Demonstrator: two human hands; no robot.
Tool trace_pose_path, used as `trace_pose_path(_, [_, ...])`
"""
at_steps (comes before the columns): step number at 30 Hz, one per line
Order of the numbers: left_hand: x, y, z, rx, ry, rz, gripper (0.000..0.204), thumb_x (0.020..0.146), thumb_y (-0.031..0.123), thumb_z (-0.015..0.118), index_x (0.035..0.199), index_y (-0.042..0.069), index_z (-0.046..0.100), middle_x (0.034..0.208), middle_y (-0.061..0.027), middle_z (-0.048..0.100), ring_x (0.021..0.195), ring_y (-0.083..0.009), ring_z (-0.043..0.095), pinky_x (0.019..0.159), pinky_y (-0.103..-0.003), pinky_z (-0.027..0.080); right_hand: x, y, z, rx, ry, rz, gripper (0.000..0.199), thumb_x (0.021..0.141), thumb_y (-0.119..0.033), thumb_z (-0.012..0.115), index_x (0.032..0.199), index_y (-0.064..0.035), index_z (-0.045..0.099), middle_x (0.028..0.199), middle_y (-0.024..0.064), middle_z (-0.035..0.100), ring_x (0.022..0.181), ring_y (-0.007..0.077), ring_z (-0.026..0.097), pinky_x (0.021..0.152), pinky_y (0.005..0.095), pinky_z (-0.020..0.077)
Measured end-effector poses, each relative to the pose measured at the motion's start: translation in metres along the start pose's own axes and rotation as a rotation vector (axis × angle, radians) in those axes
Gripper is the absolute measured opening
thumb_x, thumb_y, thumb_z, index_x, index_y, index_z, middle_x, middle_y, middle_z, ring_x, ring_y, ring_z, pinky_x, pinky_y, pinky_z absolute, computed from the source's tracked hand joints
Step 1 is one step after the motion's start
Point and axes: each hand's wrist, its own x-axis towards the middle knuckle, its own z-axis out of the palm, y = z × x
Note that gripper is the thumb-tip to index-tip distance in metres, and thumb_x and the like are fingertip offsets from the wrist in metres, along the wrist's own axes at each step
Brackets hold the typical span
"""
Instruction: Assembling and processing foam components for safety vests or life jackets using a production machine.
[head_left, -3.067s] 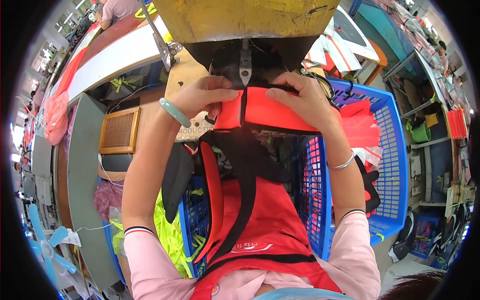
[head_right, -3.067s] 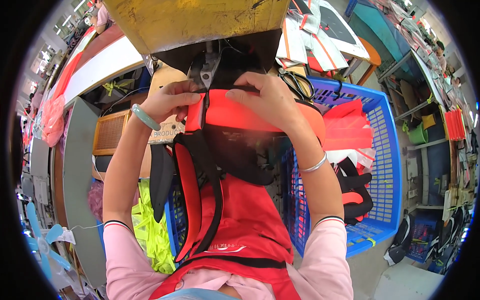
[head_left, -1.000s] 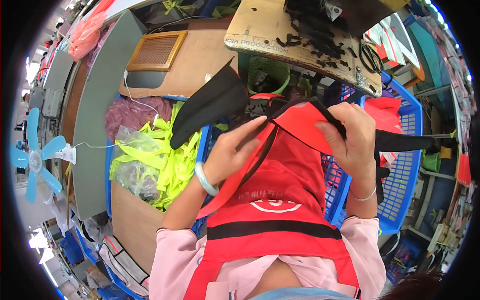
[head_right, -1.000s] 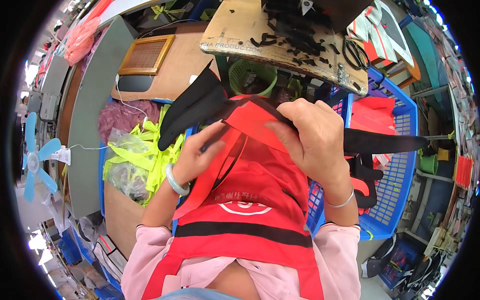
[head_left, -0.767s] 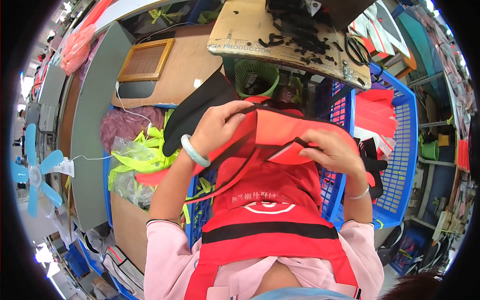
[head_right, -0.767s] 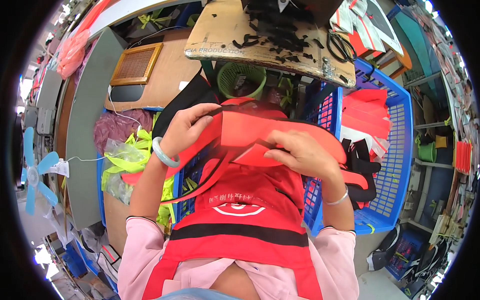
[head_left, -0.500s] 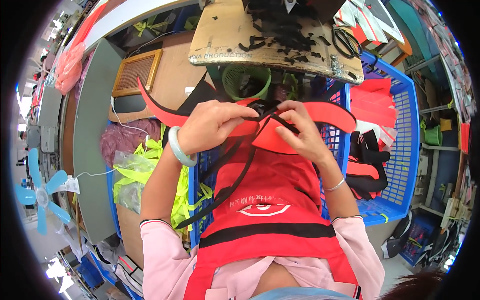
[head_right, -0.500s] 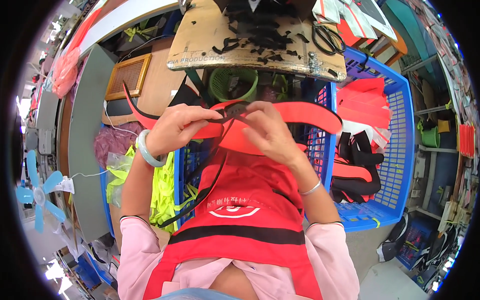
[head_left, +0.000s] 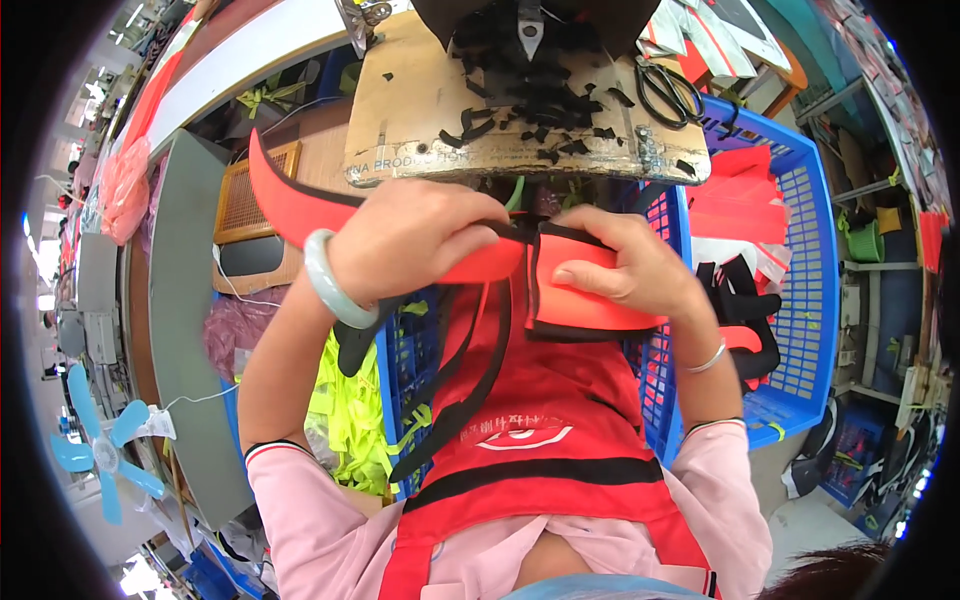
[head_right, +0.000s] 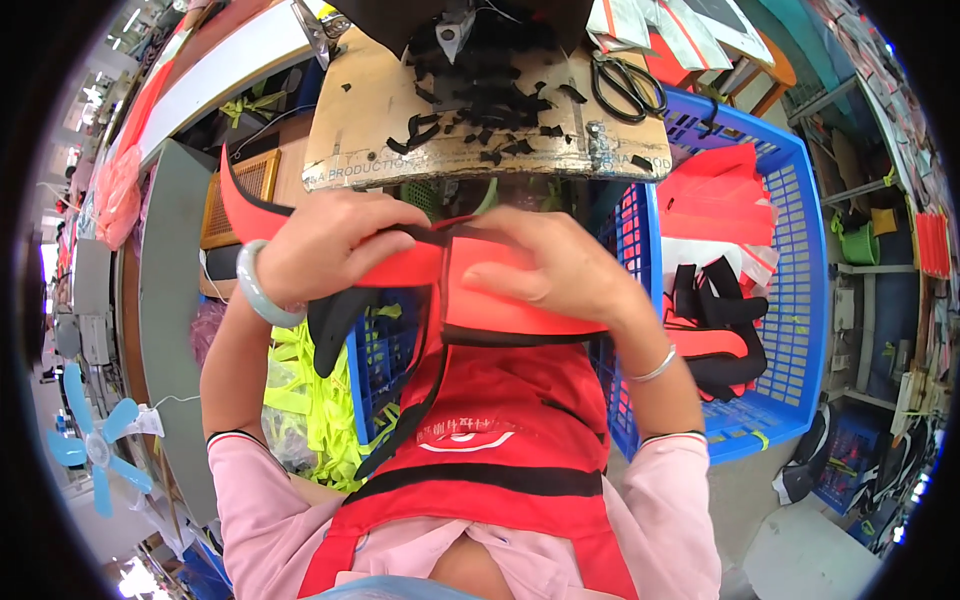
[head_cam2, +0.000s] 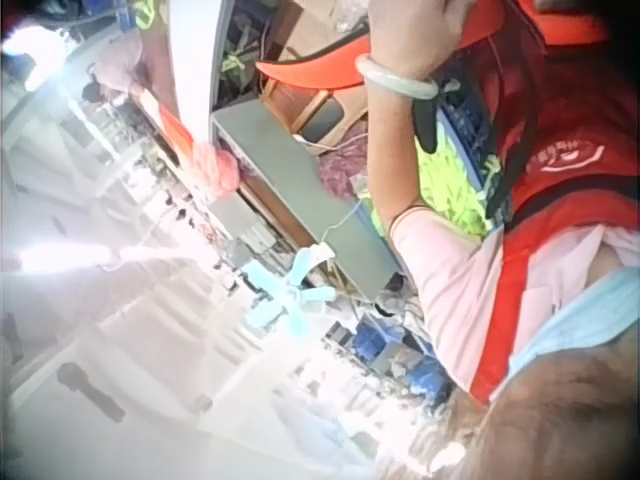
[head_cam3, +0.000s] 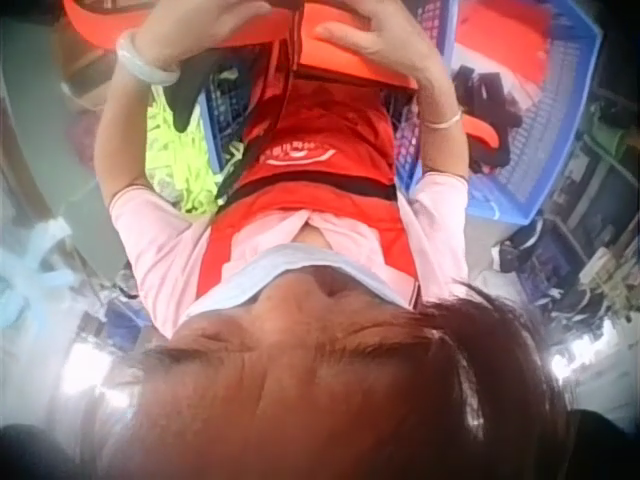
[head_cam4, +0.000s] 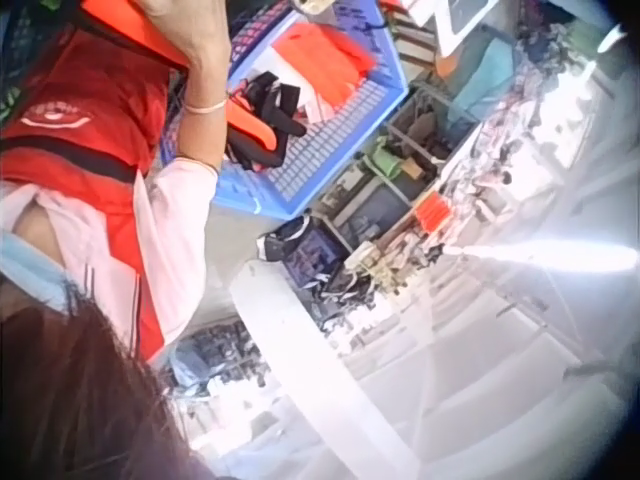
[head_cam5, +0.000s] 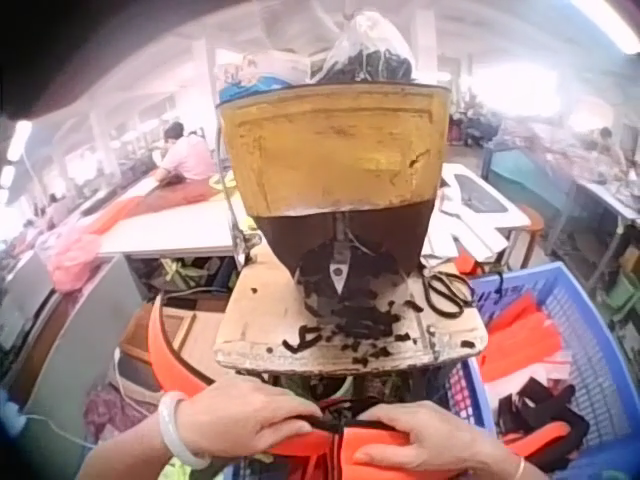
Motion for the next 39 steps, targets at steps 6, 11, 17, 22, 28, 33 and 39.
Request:
trace_pose_path(6, [0.011,0.001,-0.009,-0.239,-0.1,-0.012,0.033,0.08,0.033,0.077,0.088,0.001,0.069,0.076,-0.0169,0.066,0.071,-0.0353,0.065,0.063,-0.038,0.051,0.002,-0.041,-0.048,-0.392,-0.219,-0.111,0.04,0.078,-0.034,0.078,0.093,0.0003,0.063,0.084,0.0163,0.064,0.082,0.0361,0.063,0.068,0.0402,0.0489])
trace_pose_path(11, [0.035,-0.019,-0.036,-0.408,-0.113,-0.128,0.026,0.079,0.017,0.081,0.087,-0.003,0.067,0.069,-0.0066,0.062,0.064,-0.0117,0.058,0.061,-0.027,0.046,0.032,-0.036,-0.072,-0.585,-0.085,-0.19,0.038,0.082,-0.036,0.071,0.097,-0.0022,0.064,0.085,0.0197,0.065,0.081,0.04,0.062,0.07,0.0472,0.0489])
trace_pose_path(17, [0.07,-0.07,-0.042,-0.41,-0.113,-0.258,0.029,0.085,0.023,0.076,0.094,-0.003,0.069,0.075,-0.0029,0.065,0.072,-0.0063,0.058,0.068,-0.024,0.048,0.077,-0.004,-0.071,-0.49,0.112,-0.12,0.046,0.085,-0.04,0.069,0.108,0.0001,0.065,0.089,0.0236,0.066,0.084,0.0397,0.064,0.07,0.043,0.05])
trace_pose_path(22, [0.087,-0.096,-0.038,-0.528,-0.091,-0.323,0.037,0.086,0.029,0.076,0.103,-0.003,0.07,0.084,-0.003,0.069,0.077,-0.0062,0.06,0.072,-0.024,0.05,0.1,0.01,-0.081,-0.486,0.096,-0.034,0.049,0.086,-0.04,0.072,0.112,0.0012,0.065,0.086,0.0175,0.069,0.075,0.0268,0.066,0.073,0.0343,0.0508])
trace_pose_path(28, [0.094,-0.12,-0.038,-0.567,-0.058,-0.404,0.059,0.08,0.036,0.081,0.115,-0.008,0.065,0.099,-0.0089,0.07,0.09,-0.0119,0.064,0.081,-0.025,0.052,0.116,0.017,-0.087,-0.412,0.094,-0.016,0.051,0.086,-0.047,0.07,0.107,-0.0012,0.067,0.088,0.019,0.068,0.083,0.0359,0.066,0.072,0.0379,0.0508])
trace_pose_path(33, [0.097,-0.118,-0.037,-0.544,-0.015,-0.369,0.045,0.083,0.031,0.078,0.11,-0.004,0.067,0.093,-0.0055,0.071,0.082,-0.0087,0.064,0.075,-0.023,0.053,0.117,0.025,-0.092,-0.446,0.135,-0.06,0.055,0.085,-0.047,0.071,0.113,0.0001,0.066,0.096,0.0203,0.069,0.09,0.0334,0.068,0.08,0.0358,0.0519])
trace_pose_path(39, [0.103,-0.132,-0.036,-0.489,0.043,-0.369,0.052,0.081,0.04,0.079,0.111,-0.001,0.07,0.094,-0.0068,0.072,0.084,-0.0104,0.066,0.078,-0.024,0.053,0.13,0.023,-0.097,-0.478,0.163,-0.021,0.066,0.083,-0.054,0.071,0.119,0.0022,0.065,0.106,0.0207,0.07,0.102,0.0322,0.067,0.088,0.0359,0.0512])
